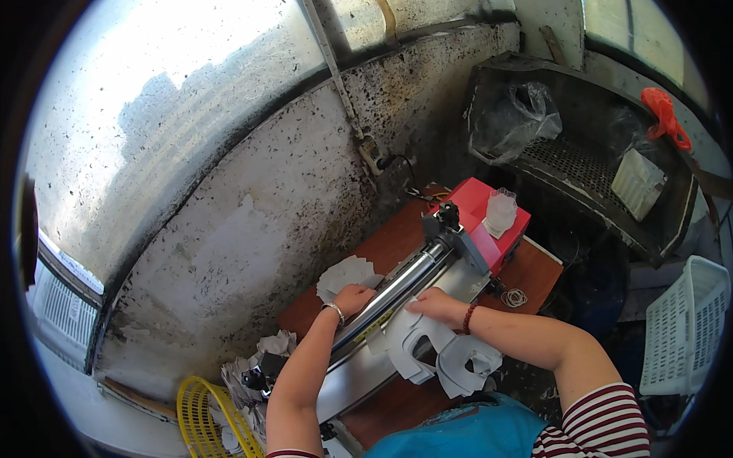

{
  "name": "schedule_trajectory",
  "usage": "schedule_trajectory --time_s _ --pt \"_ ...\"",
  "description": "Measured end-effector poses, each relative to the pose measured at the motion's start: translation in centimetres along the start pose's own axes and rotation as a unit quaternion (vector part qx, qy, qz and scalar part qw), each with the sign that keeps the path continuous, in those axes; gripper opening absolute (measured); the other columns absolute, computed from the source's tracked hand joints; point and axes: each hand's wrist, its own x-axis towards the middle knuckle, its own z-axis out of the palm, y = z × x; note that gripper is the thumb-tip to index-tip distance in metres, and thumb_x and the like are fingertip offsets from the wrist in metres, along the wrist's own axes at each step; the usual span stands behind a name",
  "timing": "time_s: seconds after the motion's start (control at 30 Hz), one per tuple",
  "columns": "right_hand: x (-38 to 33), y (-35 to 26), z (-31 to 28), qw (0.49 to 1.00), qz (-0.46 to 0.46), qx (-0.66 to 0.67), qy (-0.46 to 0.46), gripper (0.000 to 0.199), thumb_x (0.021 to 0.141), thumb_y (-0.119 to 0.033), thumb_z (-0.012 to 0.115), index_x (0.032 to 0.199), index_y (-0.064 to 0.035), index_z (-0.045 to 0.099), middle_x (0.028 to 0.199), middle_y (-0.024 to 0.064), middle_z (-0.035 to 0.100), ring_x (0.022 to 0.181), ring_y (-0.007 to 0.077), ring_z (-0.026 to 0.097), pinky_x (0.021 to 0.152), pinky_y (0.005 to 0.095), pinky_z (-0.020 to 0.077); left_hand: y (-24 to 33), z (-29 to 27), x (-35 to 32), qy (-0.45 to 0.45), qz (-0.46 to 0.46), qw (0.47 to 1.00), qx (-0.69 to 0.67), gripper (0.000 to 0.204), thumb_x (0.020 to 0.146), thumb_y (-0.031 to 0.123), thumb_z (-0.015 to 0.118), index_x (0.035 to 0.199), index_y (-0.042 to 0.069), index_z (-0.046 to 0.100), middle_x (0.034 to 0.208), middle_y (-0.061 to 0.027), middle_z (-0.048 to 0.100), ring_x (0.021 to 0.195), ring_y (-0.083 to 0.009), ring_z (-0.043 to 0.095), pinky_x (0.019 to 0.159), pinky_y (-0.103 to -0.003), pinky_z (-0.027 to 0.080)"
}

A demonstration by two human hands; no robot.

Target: The person applies adhesive to shoe components using a motorized glue-roller machine.

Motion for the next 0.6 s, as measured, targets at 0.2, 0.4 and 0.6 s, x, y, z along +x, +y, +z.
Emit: schedule_trajectory --time_s 0.2,0.4,0.6 --pt "-1.8 0.8 -1.4 1.0 0.013 -0.001 -0.009 0.022 0.079 -0.016 0.061 0.086 0.0051 0.063 0.075 0.0092 0.063 0.066 0.0147 0.061 0.059 0.0278 0.0492 -0.6 -0.6 0.7 0.113 -0.001 0.992 -0.051 0.022 0.07 0.022 0.061 0.082 0.004 0.064 0.085 -0.0159 0.063 0.082 -0.0278 0.059 0.071 -0.035 0.045" --pt "-2.4 0.6 -1.2 0.991 -0.005 -0.136 0.005 0.026 0.08 -0.021 0.061 0.084 0.0048 0.063 0.073 0.0094 0.063 0.061 0.014 0.059 0.057 0.0282 0.0477 -0.5 -1.8 0.4 0.262 0.005 0.962 -0.071 0.029 0.063 0.018 0.065 0.09 0.007 0.061 0.091 -0.0137 0.062 0.083 -0.0273 0.059 0.076 -0.035 0.046" --pt "-2.3 0.7 -1.3 0.985 -0.024 -0.17 -0.005 0.029 0.08 -0.024 0.061 0.085 0.0044 0.063 0.073 0.0092 0.063 0.061 0.014 0.058 0.058 0.0288 0.0477 1.6 -3.2 -1.5 0.091 0.023 0.987 -0.131 0.039 0.062 0.017 0.068 0.099 0.008 0.061 0.107 -0.0113 0.059 0.1 -0.022 0.054 0.089 -0.032 0.04"
